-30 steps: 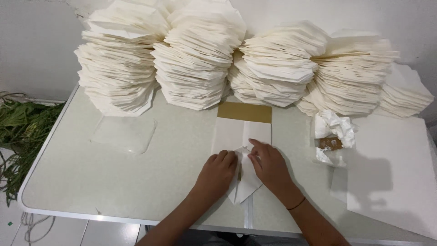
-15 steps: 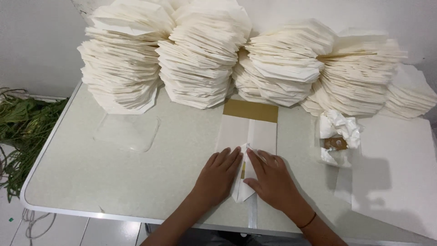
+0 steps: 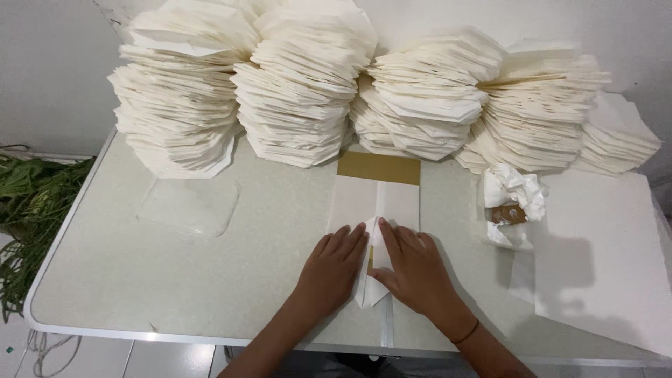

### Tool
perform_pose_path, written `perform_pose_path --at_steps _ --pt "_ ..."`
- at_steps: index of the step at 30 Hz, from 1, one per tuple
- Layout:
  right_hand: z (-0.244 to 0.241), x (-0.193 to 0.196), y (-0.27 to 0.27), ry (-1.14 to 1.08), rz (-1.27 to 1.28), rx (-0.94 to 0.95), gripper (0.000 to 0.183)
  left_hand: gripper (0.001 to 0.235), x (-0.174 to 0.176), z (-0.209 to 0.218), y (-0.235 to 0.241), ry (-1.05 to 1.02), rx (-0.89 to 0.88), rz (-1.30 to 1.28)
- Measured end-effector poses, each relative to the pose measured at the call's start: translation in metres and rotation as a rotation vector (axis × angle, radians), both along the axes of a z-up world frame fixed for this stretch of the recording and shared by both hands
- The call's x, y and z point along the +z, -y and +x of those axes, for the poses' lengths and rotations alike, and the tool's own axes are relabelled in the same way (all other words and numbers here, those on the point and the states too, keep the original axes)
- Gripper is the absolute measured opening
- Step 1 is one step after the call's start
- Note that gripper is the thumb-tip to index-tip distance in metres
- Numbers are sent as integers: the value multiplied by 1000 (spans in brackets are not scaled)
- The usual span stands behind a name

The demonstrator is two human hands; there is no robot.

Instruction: Folding a white paper bag using a template on a table

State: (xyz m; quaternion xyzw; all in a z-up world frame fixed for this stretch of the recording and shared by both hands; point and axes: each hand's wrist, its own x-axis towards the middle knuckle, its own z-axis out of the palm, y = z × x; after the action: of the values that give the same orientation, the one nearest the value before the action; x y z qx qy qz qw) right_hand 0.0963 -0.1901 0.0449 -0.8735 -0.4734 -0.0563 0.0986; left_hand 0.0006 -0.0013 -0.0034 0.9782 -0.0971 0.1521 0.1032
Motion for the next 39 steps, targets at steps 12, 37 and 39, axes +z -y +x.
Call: perform_pose_path --at_steps 12,37,39 --pt "2 -3 -3 65 -46 46 94 54 15 1 -4 81 -66 -31" --pt "-102 -33 56 -87 -98 89 130 58 11 -1 -1 -70 4 -149" --pt "-110 -46 60 46 -74 179 124 62 8 0 -1 19 18 -54"
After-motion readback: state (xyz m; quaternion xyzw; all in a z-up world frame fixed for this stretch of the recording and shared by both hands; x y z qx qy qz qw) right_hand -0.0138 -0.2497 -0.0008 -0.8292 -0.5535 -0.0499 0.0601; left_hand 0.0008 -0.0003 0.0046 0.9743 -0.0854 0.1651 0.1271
